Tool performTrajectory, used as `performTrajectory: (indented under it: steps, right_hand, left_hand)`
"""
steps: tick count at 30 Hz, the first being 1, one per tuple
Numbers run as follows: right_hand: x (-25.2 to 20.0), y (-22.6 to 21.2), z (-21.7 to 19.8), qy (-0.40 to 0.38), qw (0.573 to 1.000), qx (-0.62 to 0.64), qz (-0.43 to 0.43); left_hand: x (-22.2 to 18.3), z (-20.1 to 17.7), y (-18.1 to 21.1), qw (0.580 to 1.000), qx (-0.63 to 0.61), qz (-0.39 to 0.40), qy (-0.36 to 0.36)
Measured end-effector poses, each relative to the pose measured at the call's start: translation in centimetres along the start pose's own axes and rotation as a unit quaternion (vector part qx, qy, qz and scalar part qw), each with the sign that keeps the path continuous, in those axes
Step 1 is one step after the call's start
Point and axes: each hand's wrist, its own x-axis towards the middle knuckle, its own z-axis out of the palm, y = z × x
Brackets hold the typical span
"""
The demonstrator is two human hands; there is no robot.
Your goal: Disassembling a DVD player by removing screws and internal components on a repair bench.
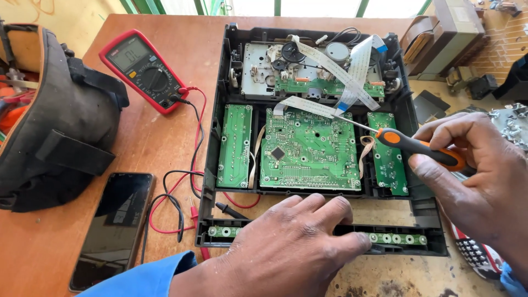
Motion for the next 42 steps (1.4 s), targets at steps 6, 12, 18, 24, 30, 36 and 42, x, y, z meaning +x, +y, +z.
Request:
performTrajectory:
  steps: [6,12,18,24,30,36,42]
  right_hand:
    - [0.4,0.6,-0.6,0.013,1.0,0.025,0.004]
    - [0.7,1.0,-0.3,0.035,0.997,0.07,0.0]
    - [0.7,0.4,-0.3,0.048,0.998,0.028,0.033]
    - [0.9,-0.5,-0.7,0.072,0.997,0.003,0.037]
    - [1.5,0.3,-1.5,0.086,0.994,0.046,0.041]
    - [1.7,0.8,-1.8,0.08,0.994,0.073,0.028]
    - [2.1,0.6,-2.8,0.097,0.993,0.047,0.058]
  left_hand:
    - [0.0,-0.1,0.1,1.0,-0.004,0.002,0.012]
    - [0.1,-0.1,0.2,1.0,0.0,0.003,0.005]
    - [0.2,-0.5,0.4,1.0,-0.002,0.003,-0.005]
    - [0.4,-0.9,0.6,1.0,-0.001,0.011,-0.015]
    - [0.5,-0.8,0.5,1.0,0.009,0.024,-0.014]
    - [0.8,-1.7,1.0,1.0,0.019,0.012,-0.006]
    - [1.7,-3.6,1.4,1.0,-0.025,0.01,0.011]
